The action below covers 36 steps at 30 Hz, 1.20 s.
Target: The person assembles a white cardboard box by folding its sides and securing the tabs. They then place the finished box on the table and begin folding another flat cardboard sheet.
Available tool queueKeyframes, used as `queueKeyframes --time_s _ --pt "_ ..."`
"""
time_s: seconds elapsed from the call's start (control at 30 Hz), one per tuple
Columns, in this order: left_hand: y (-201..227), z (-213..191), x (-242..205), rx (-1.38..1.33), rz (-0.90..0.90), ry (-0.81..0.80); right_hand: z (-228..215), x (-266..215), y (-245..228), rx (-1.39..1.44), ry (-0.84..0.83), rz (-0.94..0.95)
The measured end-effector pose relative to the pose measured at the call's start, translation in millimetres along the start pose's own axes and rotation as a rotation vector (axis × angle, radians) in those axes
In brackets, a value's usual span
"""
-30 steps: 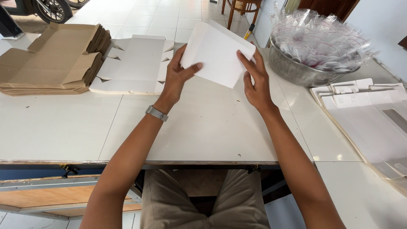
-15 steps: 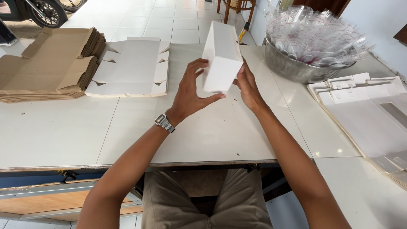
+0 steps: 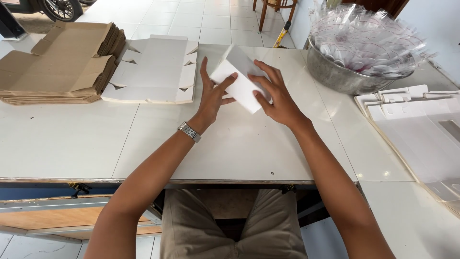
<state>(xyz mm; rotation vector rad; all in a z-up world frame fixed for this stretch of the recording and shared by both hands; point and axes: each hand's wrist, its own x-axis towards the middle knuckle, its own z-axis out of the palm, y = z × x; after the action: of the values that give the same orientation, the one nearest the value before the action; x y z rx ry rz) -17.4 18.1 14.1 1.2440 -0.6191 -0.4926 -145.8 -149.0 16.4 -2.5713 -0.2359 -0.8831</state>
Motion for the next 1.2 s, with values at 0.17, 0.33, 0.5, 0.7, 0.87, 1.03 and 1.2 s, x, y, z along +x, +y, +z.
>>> queueKeyframes --time_s 0.17,0.33,0.5,0.7,0.87,1.03,1.2 --pt "-29.2 -10.5 27.6 0.116 0.017 -0.055 7.0 -1.5 22.1 -0.135 -0.002 -0.069" --pt "-38.7 -11.7 28.5 0.489 -0.059 -0.023 23.7 -4.4 32.7 -0.221 -0.122 0.012" --pt "-61.8 -12.2 39.1 0.815 0.058 0.034 39.0 -9.7 32.1 -0.348 -0.158 0.25" --pt "-37.6 -6.1 18.0 0.85 0.146 -0.084 44.7 1.3 95.4 -0.534 -0.026 0.224" --pt "-50.7 -6.7 24.2 1.042 0.28 -0.149 19.8 15.3 197.8 -0.702 -0.064 0.29" --pt "-63.0 -12.4 31.7 1.161 0.323 -0.189 4.6 26.2 216.2 -0.595 -0.099 0.38" --pt "-80.6 -15.6 44.0 1.244 0.375 -0.237 13.4 27.1 204.3 -0.507 -0.169 0.486"
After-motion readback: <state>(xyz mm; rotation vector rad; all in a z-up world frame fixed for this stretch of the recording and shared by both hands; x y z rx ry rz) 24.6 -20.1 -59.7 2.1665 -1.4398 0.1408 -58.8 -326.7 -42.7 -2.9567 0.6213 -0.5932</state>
